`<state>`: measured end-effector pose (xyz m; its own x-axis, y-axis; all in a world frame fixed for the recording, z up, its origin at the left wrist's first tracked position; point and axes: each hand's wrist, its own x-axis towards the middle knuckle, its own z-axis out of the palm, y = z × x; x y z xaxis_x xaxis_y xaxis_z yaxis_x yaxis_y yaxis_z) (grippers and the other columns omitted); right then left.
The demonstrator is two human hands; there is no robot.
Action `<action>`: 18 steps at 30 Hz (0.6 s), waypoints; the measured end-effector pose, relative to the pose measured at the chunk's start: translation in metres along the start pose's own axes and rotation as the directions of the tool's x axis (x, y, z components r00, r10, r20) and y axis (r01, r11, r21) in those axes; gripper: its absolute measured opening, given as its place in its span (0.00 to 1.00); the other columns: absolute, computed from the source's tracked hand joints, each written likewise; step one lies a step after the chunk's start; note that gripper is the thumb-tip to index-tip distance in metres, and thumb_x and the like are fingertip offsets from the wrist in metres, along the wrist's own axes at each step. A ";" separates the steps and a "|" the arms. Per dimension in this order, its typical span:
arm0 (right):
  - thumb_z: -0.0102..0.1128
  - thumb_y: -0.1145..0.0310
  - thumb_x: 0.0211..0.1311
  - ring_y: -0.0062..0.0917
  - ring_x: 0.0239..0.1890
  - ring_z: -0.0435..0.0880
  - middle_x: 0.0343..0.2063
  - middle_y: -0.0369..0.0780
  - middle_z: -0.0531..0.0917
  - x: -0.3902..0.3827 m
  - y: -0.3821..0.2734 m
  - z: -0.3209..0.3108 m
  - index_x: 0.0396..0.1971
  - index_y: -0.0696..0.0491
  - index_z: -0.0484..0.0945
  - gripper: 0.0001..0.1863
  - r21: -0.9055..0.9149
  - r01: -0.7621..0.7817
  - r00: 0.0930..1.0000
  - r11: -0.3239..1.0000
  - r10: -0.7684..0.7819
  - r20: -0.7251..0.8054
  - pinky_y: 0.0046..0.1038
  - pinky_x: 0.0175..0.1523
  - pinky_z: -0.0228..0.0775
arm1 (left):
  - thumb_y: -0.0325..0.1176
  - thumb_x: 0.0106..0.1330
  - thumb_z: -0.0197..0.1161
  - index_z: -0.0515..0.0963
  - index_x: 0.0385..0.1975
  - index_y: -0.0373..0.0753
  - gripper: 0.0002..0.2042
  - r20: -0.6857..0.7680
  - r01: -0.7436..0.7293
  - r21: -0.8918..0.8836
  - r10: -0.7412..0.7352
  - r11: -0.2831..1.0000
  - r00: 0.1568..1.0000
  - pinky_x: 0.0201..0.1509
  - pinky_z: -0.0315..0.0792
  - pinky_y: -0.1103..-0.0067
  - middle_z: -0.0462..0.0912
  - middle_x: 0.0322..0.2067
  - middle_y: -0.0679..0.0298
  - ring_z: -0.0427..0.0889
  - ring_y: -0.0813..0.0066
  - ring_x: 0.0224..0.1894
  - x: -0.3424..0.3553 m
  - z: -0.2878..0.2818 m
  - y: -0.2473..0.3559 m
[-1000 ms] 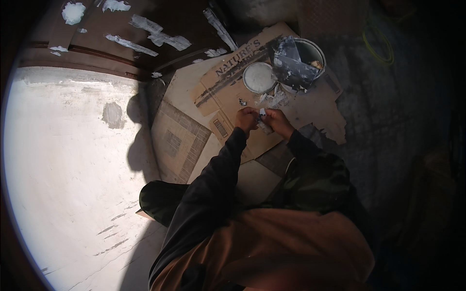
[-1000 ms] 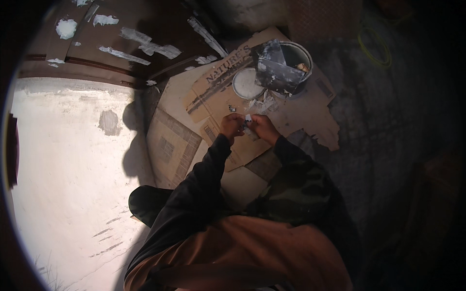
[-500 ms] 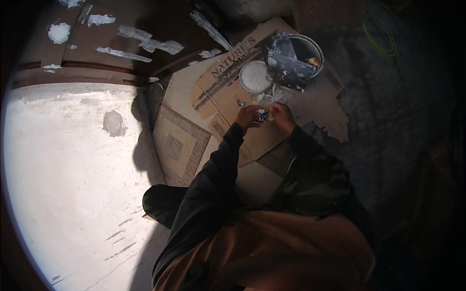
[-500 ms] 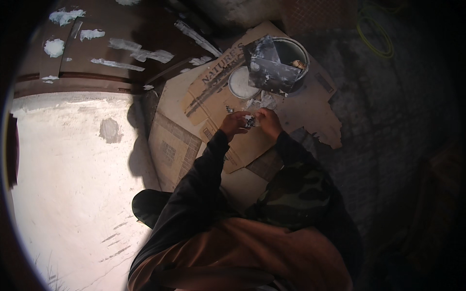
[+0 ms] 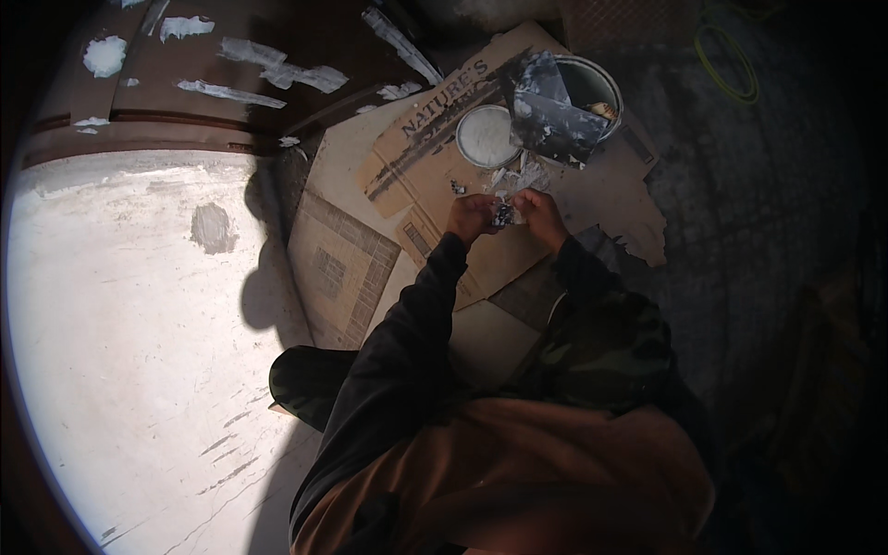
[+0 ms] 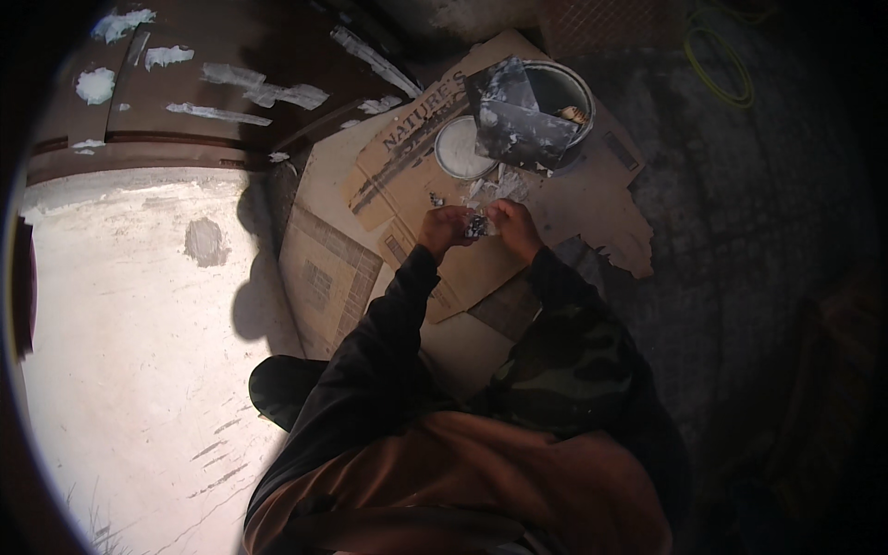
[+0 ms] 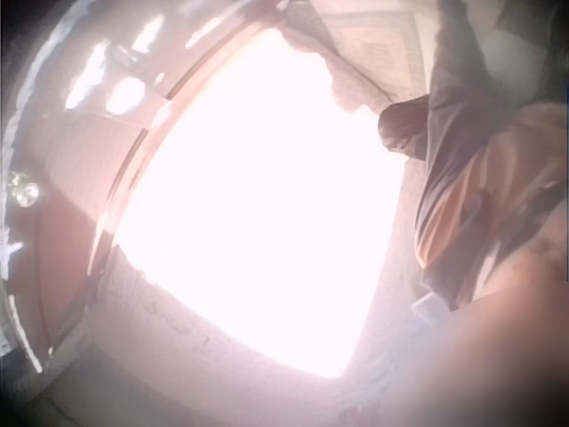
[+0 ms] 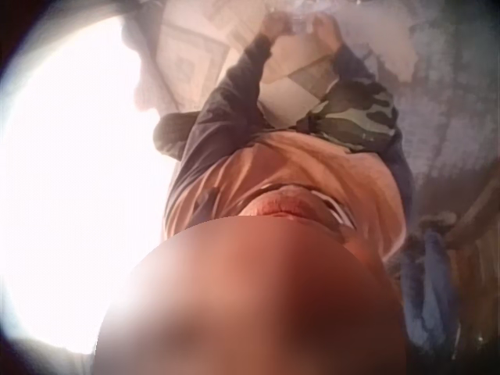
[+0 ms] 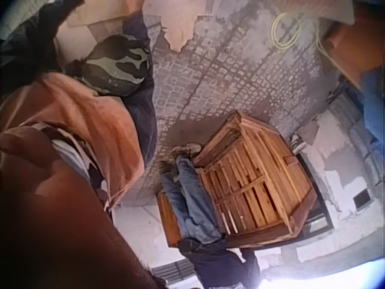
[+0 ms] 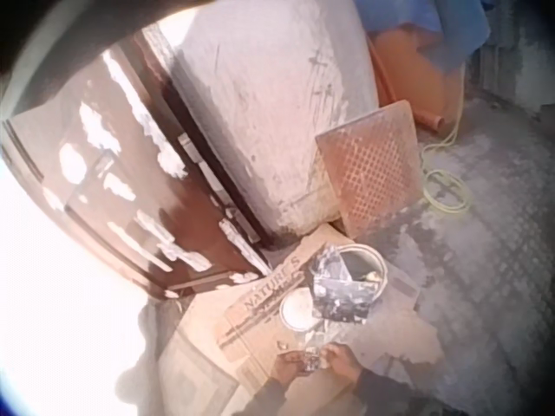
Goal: The person applies a white filler to a brown door using a small putty knife and a larger metal trowel. They repeatedly scoop filler from a container, transfer it to the trowel, and apply it to various spots on the door surface.
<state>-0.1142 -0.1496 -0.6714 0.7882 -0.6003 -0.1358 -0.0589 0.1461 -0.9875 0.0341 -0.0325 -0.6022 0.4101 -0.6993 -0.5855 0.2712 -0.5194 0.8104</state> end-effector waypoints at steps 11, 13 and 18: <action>0.59 0.70 0.65 0.19 0.30 0.76 0.26 0.32 0.79 -0.018 -0.034 0.007 0.38 0.56 0.80 0.07 -0.107 -0.036 0.999 0.994 0.034 -0.017 0.26 0.39 0.69 | 0.33 0.71 0.56 0.76 0.50 0.32 0.13 -0.112 0.052 -0.021 -0.054 0.998 0.992 0.38 0.83 0.73 0.83 0.36 0.57 0.85 0.64 0.35 -0.007 0.004 0.009; 0.61 0.74 0.60 0.25 0.33 0.78 0.30 0.36 0.80 -0.022 -0.040 0.008 0.39 0.56 0.80 0.08 -0.298 0.192 0.968 0.935 -0.230 -0.099 0.30 0.42 0.71 | 0.35 0.72 0.56 0.75 0.50 0.32 0.14 -0.080 0.151 -0.137 -0.163 0.979 0.983 0.41 0.82 0.70 0.83 0.37 0.56 0.85 0.62 0.37 -0.010 0.005 0.013; 0.61 0.79 0.52 0.42 0.45 0.78 0.44 0.44 0.78 -0.029 -0.044 0.005 0.40 0.53 0.82 0.13 -0.588 0.443 0.811 0.677 -0.582 -0.059 0.38 0.49 0.72 | 0.38 0.71 0.58 0.75 0.46 0.31 0.15 0.116 0.187 -0.480 -0.149 0.857 0.982 0.49 0.80 0.64 0.82 0.41 0.53 0.84 0.57 0.43 -0.015 0.004 0.010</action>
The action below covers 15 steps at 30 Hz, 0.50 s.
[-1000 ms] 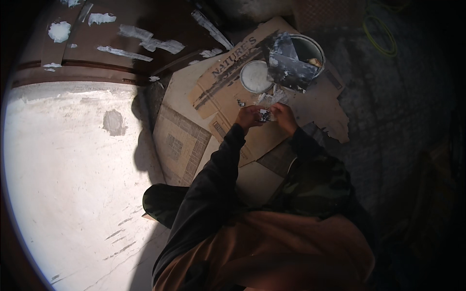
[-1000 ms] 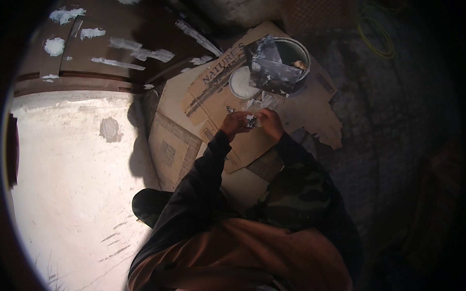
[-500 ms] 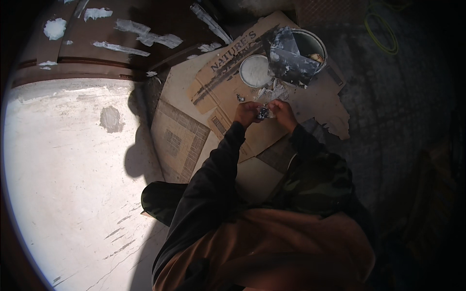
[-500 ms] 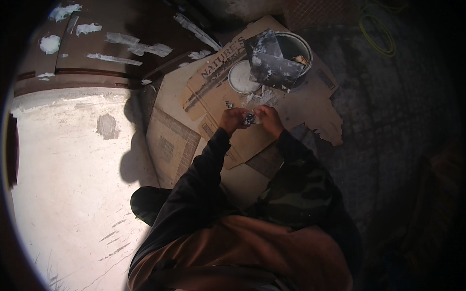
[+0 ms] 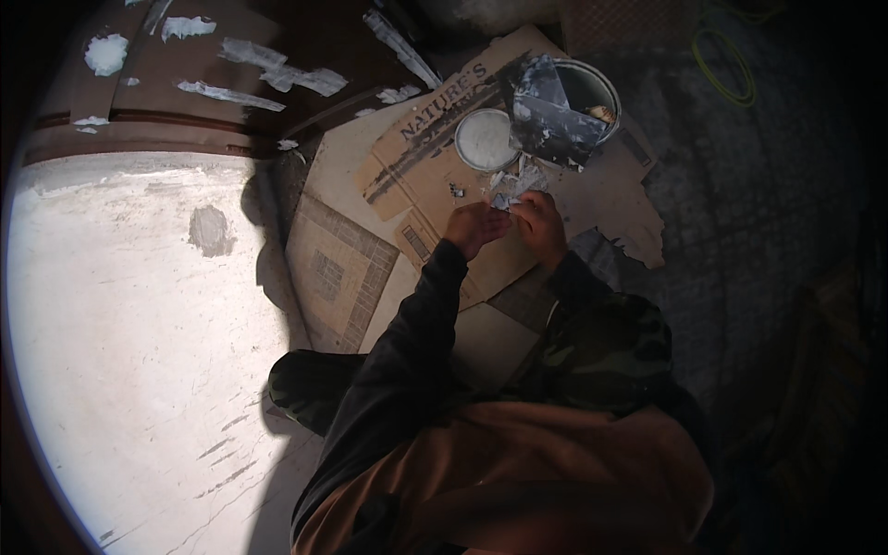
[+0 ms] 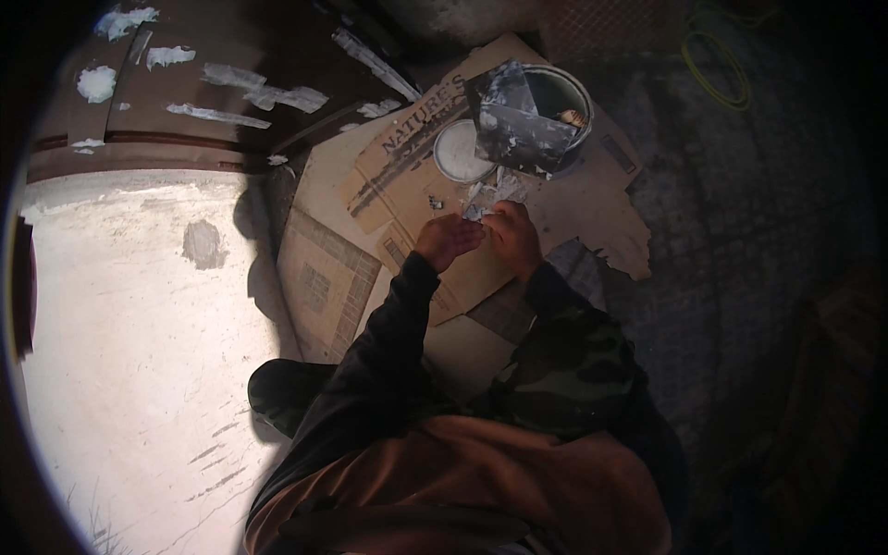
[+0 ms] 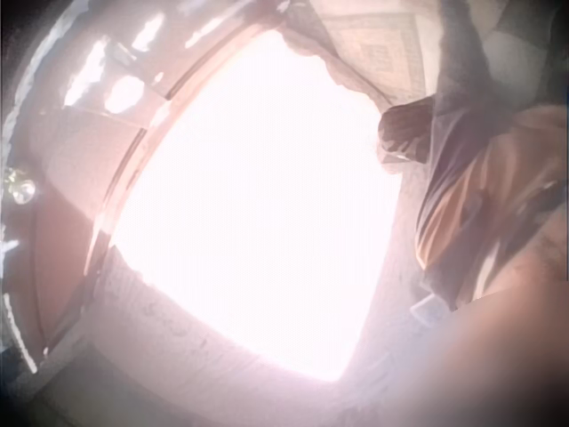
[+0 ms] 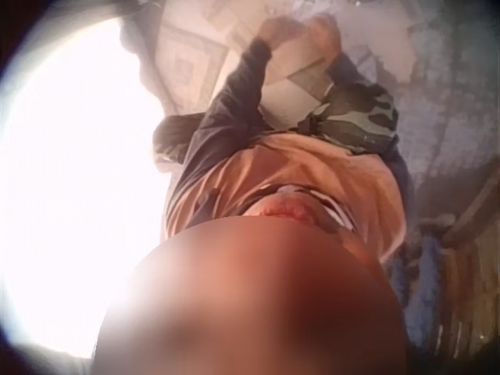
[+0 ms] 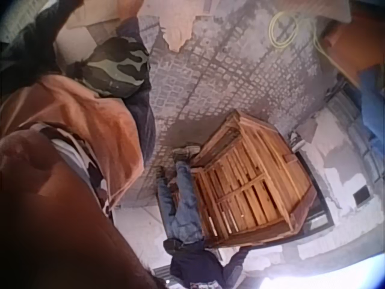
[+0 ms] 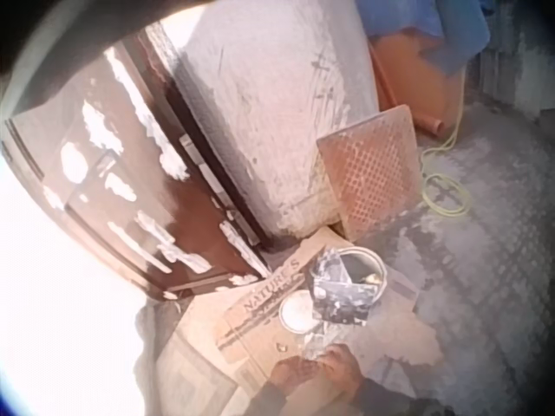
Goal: The person applies a white filler to a brown door using a small putty knife and a larger metal trowel. They repeatedly scoop filler from a container, transfer it to the trowel, and apply it to various spots on the door surface.
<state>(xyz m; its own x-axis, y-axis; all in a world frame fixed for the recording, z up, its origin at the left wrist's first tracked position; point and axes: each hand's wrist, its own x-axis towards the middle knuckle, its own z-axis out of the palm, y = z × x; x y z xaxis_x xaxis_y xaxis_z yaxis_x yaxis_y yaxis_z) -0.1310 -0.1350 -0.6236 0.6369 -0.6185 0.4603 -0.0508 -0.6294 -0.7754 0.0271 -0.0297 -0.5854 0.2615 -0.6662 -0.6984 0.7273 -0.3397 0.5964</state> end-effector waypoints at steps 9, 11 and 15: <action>0.60 0.75 0.60 0.14 0.31 0.77 0.31 0.33 0.80 -0.007 -0.004 -0.008 0.47 0.57 0.77 0.14 0.517 -0.688 0.726 0.510 0.480 0.493 0.23 0.36 0.70 | 0.28 0.66 0.57 0.79 0.36 0.32 0.07 -0.172 -0.139 0.396 0.222 0.908 0.960 0.25 0.80 0.76 0.83 0.24 0.58 0.84 0.67 0.22 0.002 0.009 -0.010; 0.59 0.73 0.62 0.11 0.27 0.76 0.28 0.31 0.80 -0.007 -0.003 -0.011 0.44 0.56 0.77 0.11 0.500 -0.716 0.698 0.488 0.513 0.499 0.19 0.33 0.67 | 0.29 0.66 0.58 0.80 0.31 0.32 0.07 -0.173 -0.147 0.525 0.274 0.838 0.946 0.23 0.77 0.77 0.83 0.22 0.59 0.83 0.70 0.21 0.005 0.014 -0.012; 0.60 0.73 0.61 0.13 0.21 0.75 0.26 0.33 0.79 -0.009 0.000 -0.019 0.41 0.56 0.77 0.09 0.509 -0.745 0.664 0.432 0.553 0.503 0.20 0.26 0.67 | 0.37 0.67 0.61 0.81 0.24 0.33 0.13 -0.036 -0.219 0.798 0.407 0.561 0.913 0.22 0.74 0.77 0.82 0.21 0.61 0.80 0.76 0.19 0.003 0.020 -0.010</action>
<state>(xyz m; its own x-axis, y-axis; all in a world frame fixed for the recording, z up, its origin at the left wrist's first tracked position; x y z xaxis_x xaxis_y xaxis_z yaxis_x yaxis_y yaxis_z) -0.1510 -0.1383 -0.6198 0.7822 -0.5218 -0.3406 -0.1050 0.4284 -0.8975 0.0075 -0.0413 -0.5855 0.5573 -0.7224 -0.4093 -0.1555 -0.5750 0.8033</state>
